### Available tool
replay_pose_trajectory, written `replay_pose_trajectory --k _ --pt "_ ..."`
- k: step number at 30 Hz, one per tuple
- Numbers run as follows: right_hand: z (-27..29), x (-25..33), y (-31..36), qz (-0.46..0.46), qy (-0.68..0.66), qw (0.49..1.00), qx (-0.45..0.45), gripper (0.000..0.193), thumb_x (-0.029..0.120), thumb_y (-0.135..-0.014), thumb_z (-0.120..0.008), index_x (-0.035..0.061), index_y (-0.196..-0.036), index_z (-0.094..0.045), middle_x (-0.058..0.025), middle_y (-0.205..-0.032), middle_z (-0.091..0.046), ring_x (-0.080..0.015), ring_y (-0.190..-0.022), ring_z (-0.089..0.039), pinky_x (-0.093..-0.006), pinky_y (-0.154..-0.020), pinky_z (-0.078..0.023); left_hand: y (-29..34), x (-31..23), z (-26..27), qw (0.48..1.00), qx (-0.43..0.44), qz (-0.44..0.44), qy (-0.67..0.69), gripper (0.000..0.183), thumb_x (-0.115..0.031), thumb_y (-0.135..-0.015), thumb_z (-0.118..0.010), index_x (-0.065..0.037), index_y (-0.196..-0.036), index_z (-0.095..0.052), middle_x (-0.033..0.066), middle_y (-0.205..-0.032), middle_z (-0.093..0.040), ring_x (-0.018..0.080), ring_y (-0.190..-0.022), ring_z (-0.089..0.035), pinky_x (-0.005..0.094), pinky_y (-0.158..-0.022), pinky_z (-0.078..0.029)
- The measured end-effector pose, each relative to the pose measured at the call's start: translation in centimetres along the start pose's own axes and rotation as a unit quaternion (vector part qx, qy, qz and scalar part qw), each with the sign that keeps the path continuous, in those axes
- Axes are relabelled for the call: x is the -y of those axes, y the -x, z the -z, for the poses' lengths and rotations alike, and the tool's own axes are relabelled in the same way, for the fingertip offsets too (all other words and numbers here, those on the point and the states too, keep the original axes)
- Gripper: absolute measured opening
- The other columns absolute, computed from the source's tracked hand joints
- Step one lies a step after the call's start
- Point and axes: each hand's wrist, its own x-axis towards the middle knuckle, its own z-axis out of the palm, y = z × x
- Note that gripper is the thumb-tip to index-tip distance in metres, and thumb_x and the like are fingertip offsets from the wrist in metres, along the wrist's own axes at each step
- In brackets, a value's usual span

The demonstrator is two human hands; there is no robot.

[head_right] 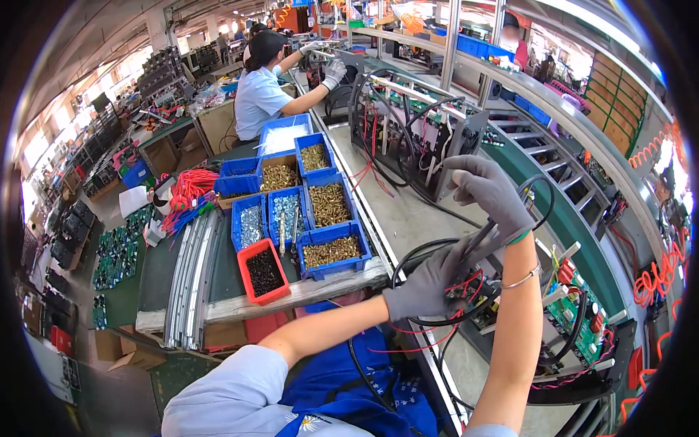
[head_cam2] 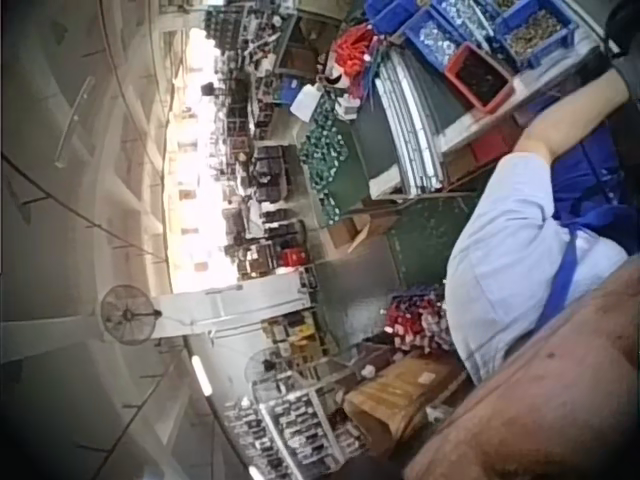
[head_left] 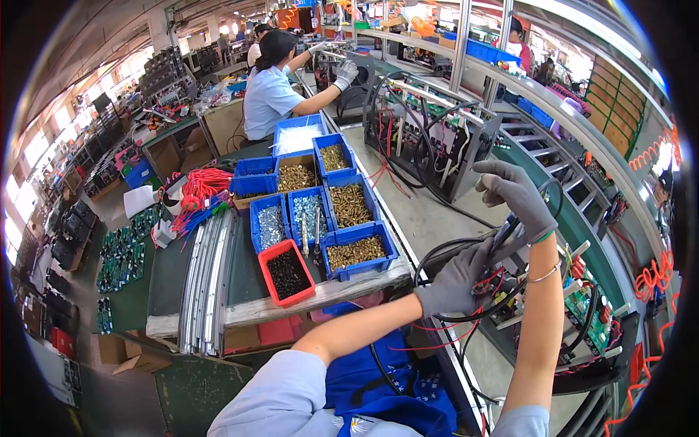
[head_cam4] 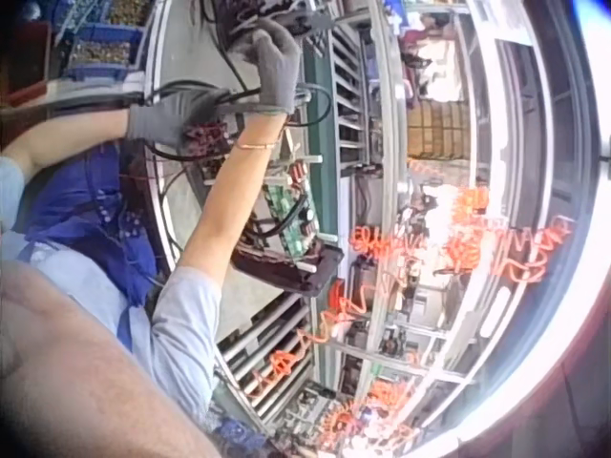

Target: The person assembles an electronic device on a factory assembly line. They connect various wires to a circuit board and use a power screwdriver to secure components within a metal casing. The person handles the device and tools with gloved hands, working alongside other employees in a manufacturing environment.

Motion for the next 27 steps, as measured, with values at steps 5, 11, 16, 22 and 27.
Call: replay_pose_trajectory --k 5,11,16,22,27 --pt "-0.3 0.1 -0.4 0.014 0.02 1.0 0.002 0.032 0.023 -0.094 -0.056 0.0045 -0.12 -0.061 -0.0006 -0.086 -0.064 -0.0049 -0.069 -0.058 -0.0208 -0.065 -0.049 0.4 1.6 -2.8 0.991 -0.035 0.124 0.032 0.093 -0.018 -0.068 -0.075 -0.005 -0.145 -0.024 0.0219 -0.121 -0.052 0.0372 -0.114 -0.052 0.0433 -0.099 -0.042" --pt "-0.6 0.7 0.0 0.006 0.027 1.0 -0.004 0.032 0.022 -0.094 -0.055 0.003 -0.12 -0.06 -0.0018 -0.087 -0.064 -0.0053 -0.071 -0.058 -0.021 -0.067 -0.049 0.1 2.6 -4.4 0.99 -0.115 0.041 0.075 0.066 -0.002 -0.073 -0.061 -0.003 -0.136 -0.041 0.0203 -0.118 -0.057 0.0367 -0.11 -0.056 0.0422 -0.093 -0.047" --pt "-0.9 1.1 -0.1 0.001 0.033 0.999 -0.006 0.033 0.022 -0.094 -0.056 0.0022 -0.12 -0.06 -0.0019 -0.086 -0.063 -0.0053 -0.071 -0.057 -0.021 -0.067 -0.049 0.1 2.1 -4.1 0.986 -0.13 0.065 0.076 0.062 0.002 -0.072 -0.057 -0.004 -0.133 -0.044 0.0199 -0.116 -0.058 0.0373 -0.109 -0.056 0.0424 -0.091 -0.048" --pt "-1.1 1.0 -0.2 0.007 0.034 0.999 -0.001 0.034 0.021 -0.093 -0.057 -0.0001 -0.12 -0.059 -0.0016 -0.085 -0.063 -0.0051 -0.07 -0.057 -0.0211 -0.066 -0.049 0.1 2.5 -4.4 0.988 -0.119 0.064 0.069 0.073 -0.002 -0.067 -0.061 -0.003 -0.136 -0.04 0.0181 -0.115 -0.055 0.0361 -0.108 -0.054 0.0449 -0.092 -0.046" --pt "-1.2 0.9 -0.1 0.005 0.033 0.999 -0.004 0.034 0.021 -0.093 -0.057 0.0001 -0.119 -0.06 0.0008 -0.084 -0.062 -0.0046 -0.069 -0.056 -0.0208 -0.066 -0.048 0.1 2.4 -4.3 0.988 -0.117 0.06 0.074 0.073 -0.002 -0.066 -0.061 -0.002 -0.136 -0.04 0.0185 -0.113 -0.055 0.0367 -0.107 -0.054 0.0444 -0.092 -0.046"
